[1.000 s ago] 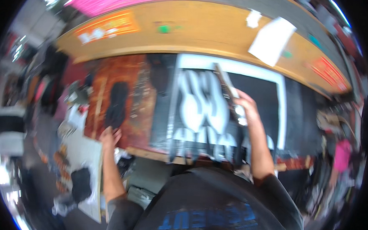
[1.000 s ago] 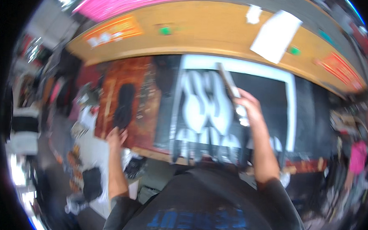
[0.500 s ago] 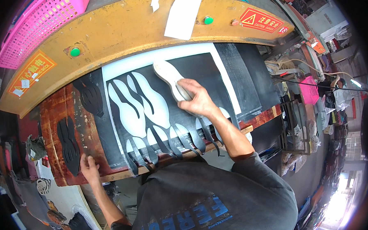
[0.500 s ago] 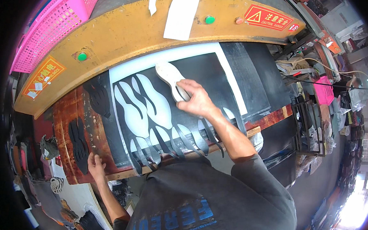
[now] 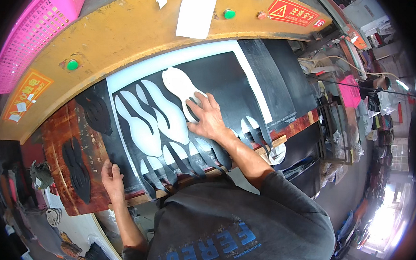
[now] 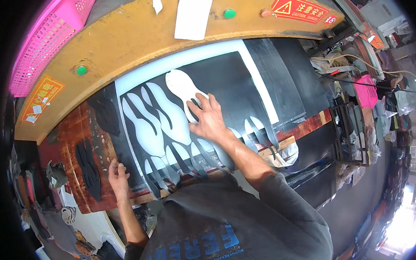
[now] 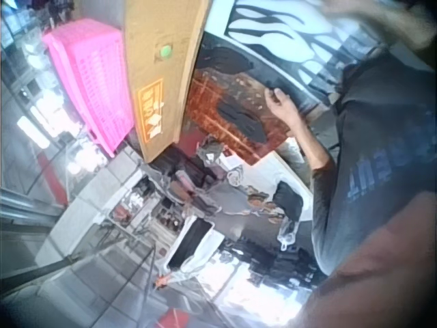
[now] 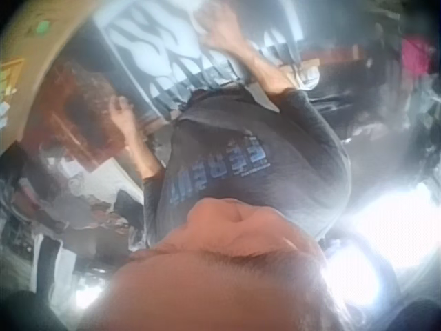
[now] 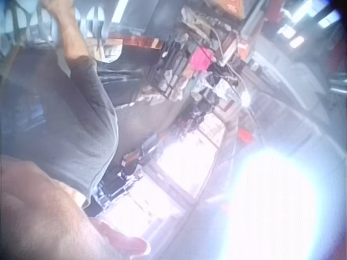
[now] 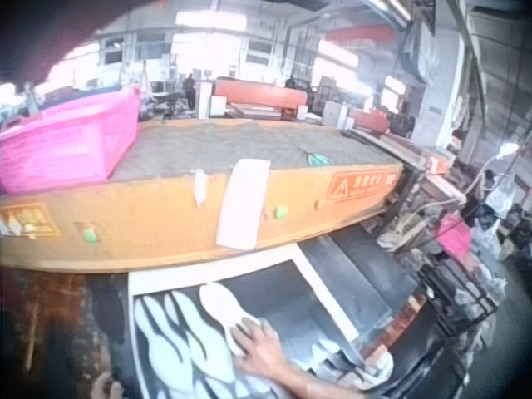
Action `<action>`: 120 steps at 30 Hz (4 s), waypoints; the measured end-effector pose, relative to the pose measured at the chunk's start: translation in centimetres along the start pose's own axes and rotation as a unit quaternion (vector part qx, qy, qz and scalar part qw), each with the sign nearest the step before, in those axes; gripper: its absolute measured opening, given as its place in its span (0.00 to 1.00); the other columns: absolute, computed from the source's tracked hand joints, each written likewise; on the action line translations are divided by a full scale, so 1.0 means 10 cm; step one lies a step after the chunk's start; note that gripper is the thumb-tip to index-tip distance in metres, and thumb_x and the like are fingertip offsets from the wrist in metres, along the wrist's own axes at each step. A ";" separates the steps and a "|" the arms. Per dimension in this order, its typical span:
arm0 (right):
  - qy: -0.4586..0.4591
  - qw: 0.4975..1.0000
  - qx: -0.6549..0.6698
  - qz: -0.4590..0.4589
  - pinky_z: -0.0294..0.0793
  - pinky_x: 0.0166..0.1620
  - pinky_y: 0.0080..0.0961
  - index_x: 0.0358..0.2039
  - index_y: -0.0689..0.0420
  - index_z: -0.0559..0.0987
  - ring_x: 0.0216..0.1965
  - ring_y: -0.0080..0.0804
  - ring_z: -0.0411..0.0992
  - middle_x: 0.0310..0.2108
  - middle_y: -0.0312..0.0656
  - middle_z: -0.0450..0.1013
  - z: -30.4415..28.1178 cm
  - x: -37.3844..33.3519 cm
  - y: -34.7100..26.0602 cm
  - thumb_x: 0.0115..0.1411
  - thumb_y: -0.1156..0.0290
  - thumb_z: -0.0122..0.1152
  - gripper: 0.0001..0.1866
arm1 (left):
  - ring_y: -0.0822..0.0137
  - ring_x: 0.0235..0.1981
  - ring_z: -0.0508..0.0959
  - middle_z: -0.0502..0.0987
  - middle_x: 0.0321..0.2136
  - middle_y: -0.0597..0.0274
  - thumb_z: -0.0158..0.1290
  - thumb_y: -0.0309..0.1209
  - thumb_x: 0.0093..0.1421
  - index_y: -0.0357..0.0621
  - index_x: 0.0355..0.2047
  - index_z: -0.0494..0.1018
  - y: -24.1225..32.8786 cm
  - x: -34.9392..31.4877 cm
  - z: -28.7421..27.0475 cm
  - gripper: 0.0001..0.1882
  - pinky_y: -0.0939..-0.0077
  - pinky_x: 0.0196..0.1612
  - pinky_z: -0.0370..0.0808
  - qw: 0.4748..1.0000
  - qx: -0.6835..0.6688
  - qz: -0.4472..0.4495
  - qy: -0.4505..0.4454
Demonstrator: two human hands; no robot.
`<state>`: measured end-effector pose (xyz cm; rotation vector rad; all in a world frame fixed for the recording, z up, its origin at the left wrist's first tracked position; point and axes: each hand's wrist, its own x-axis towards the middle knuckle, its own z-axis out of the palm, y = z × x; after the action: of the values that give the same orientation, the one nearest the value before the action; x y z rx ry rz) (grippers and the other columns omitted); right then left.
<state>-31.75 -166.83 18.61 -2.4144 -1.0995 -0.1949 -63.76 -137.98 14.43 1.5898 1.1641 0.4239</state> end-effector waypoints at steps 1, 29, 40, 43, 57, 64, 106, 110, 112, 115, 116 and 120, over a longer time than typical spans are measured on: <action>-0.003 0.999 0.033 0.018 0.68 0.68 0.58 0.65 0.55 0.80 0.69 0.69 0.62 0.70 0.59 0.65 -0.04 0.00 0.02 0.50 0.58 0.73 0.39 | 0.66 0.52 0.80 0.77 0.59 0.58 0.56 0.37 0.76 0.41 0.71 0.68 -0.01 -0.03 0.04 0.28 0.71 0.46 0.82 1.000 -0.005 0.004 0.005; -0.075 0.899 0.296 0.313 0.78 0.52 0.35 0.55 0.46 0.89 0.46 0.44 0.80 0.44 0.46 0.81 -0.32 -0.54 0.42 0.66 0.66 0.60 0.19 | 0.69 0.42 0.79 0.75 0.48 0.57 0.41 0.17 0.73 0.40 0.81 0.51 0.95 -0.69 2.45 0.36 0.74 0.46 0.81 0.916 -0.073 0.046 -0.393; -0.081 0.878 0.331 0.335 0.75 0.52 0.27 0.54 0.58 0.88 0.46 0.32 0.78 0.44 0.44 0.81 -0.38 -0.49 0.38 0.68 0.72 0.64 0.16 | 0.68 0.43 0.80 0.76 0.48 0.56 0.42 0.19 0.75 0.36 0.81 0.47 0.83 -0.69 2.49 0.36 0.73 0.46 0.81 0.916 -0.060 0.084 -0.387; -0.089 0.888 0.323 0.314 0.76 0.50 0.25 0.55 0.58 0.88 0.44 0.29 0.78 0.43 0.42 0.83 -0.43 -0.50 0.39 0.70 0.70 0.65 0.16 | 0.67 0.41 0.81 0.77 0.49 0.53 0.44 0.21 0.75 0.32 0.80 0.48 0.87 -0.71 2.44 0.35 0.73 0.46 0.81 0.917 -0.059 0.080 -0.386; -0.036 0.803 0.481 0.349 0.79 0.40 0.20 0.54 0.64 0.87 0.33 0.19 0.77 0.35 0.34 0.83 -0.43 -0.45 0.81 0.70 0.65 0.67 0.19 | 0.66 0.40 0.85 0.84 0.44 0.52 0.54 0.29 0.75 0.30 0.61 0.76 0.82 -0.56 1.98 0.19 0.71 0.44 0.82 0.901 0.043 0.236 -0.362; 0.104 0.781 0.528 0.317 0.79 0.39 0.19 0.64 0.66 0.80 0.34 0.19 0.77 0.37 0.35 0.83 -0.53 0.27 1.19 0.71 0.68 0.65 0.24 | 0.45 0.43 0.82 0.84 0.39 0.51 0.58 0.33 0.67 0.41 0.43 0.84 1.40 -0.19 2.29 0.10 0.54 0.54 0.77 0.757 0.256 0.525 -0.293; -0.095 0.992 0.027 0.082 0.64 0.71 0.54 0.72 0.50 0.73 0.70 0.68 0.62 0.72 0.65 0.61 -0.16 1.13 0.40 0.54 0.47 0.76 0.46 | 0.50 0.37 0.80 0.80 0.33 0.58 0.65 0.30 0.59 0.42 0.30 0.82 1.61 -0.02 2.79 0.06 0.56 0.41 0.79 0.826 0.106 0.535 -0.141; -0.151 0.983 -0.074 0.069 0.63 0.71 0.61 0.72 0.49 0.74 0.71 0.75 0.57 0.76 0.63 0.54 0.10 1.02 0.08 0.51 0.52 0.76 0.47 | 0.52 0.32 0.81 0.81 0.28 0.58 0.65 0.30 0.54 0.43 0.24 0.81 1.35 -0.13 2.88 0.06 0.57 0.39 0.80 0.792 0.052 0.577 -0.195; -0.187 0.978 -0.048 0.082 0.65 0.70 0.59 0.71 0.50 0.76 0.71 0.75 0.58 0.75 0.64 0.55 0.00 0.85 0.04 0.48 0.53 0.76 0.47 | 0.52 0.31 0.81 0.80 0.27 0.59 0.65 0.30 0.53 0.44 0.21 0.79 1.17 -0.30 2.82 0.08 0.57 0.37 0.80 0.798 0.094 0.555 -0.217; -0.187 0.976 0.062 0.092 0.71 0.69 0.46 0.67 0.52 0.81 0.66 0.70 0.68 0.72 0.64 0.62 -0.31 0.61 0.15 0.46 0.55 0.73 0.44 | 0.52 0.31 0.81 0.80 0.26 0.59 0.64 0.30 0.52 0.43 0.19 0.75 0.93 -0.59 2.71 0.10 0.58 0.35 0.80 0.802 0.117 0.540 -0.227; -0.191 0.968 0.126 0.103 0.71 0.69 0.42 0.66 0.53 0.81 0.66 0.65 0.69 0.72 0.63 0.63 -0.44 0.58 0.25 0.45 0.56 0.75 0.44 | 0.52 0.31 0.81 0.79 0.26 0.59 0.64 0.30 0.52 0.43 0.19 0.75 0.87 -0.66 2.68 0.10 0.58 0.35 0.79 0.802 0.121 0.537 -0.232; -0.207 0.883 0.387 0.164 0.76 0.61 0.31 0.65 0.58 0.82 0.58 0.40 0.77 0.67 0.49 0.71 -0.75 0.45 0.59 0.46 0.68 0.80 0.42 | 0.52 0.30 0.80 0.78 0.25 0.60 0.65 0.33 0.57 0.44 0.19 0.76 0.81 -1.02 2.60 0.13 0.58 0.35 0.79 0.831 0.064 0.509 -0.216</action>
<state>-23.83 -170.74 24.49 -1.8702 -0.6994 0.7667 -44.97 -160.13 15.00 2.1987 -0.0957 0.6123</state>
